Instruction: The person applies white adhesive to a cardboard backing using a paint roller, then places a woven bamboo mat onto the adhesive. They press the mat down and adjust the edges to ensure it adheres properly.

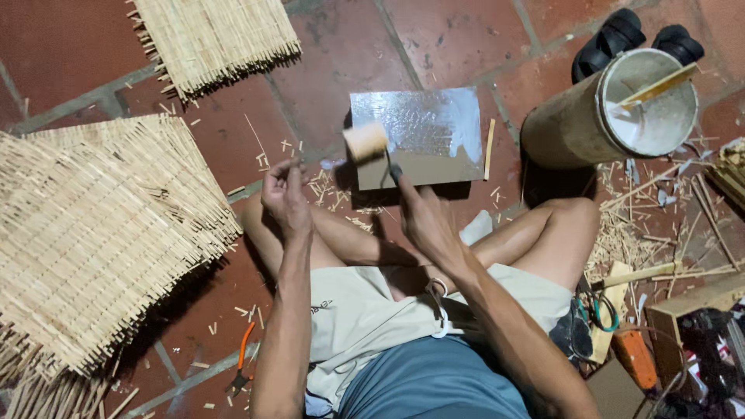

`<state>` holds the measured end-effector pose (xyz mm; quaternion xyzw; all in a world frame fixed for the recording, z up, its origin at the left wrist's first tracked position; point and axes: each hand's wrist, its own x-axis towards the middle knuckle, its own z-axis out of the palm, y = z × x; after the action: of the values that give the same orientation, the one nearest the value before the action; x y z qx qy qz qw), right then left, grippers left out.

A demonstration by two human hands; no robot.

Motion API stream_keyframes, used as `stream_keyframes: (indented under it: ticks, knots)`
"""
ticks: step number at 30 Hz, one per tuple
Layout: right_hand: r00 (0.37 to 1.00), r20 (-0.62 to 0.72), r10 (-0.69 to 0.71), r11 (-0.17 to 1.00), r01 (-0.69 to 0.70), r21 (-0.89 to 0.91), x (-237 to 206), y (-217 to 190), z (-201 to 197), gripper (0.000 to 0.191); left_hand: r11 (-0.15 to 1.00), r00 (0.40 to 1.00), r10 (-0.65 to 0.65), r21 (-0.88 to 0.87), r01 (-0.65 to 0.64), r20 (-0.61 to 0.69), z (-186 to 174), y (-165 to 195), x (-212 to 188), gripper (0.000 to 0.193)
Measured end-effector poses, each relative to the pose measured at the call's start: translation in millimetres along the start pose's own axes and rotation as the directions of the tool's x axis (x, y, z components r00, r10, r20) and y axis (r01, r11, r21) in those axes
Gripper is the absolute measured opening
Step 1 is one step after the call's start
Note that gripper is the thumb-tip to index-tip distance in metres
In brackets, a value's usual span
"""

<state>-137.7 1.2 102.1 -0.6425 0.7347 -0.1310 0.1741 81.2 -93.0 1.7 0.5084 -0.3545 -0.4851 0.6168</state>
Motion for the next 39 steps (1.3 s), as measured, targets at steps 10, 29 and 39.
stream_keyframes:
  ticks: [10,29,39]
  knots:
    - [0.995,-0.096,0.006,0.999,-0.003,0.032,-74,35,-39,0.038,0.995,0.997,-0.078,-0.055,0.079,0.028,0,-18,11,0.018]
    - [0.904,0.425,-0.046,0.842,0.264,-0.470,62,169,-156,0.035,0.995,0.995,-0.093,0.041,0.095,-0.029,4,-11,2,0.013]
    - [0.939,0.308,-0.152,0.857,0.280,-0.433,69,192,-210,0.032,0.998,0.998,-0.064,-0.023,0.063,-0.016,12,-14,3,0.014]
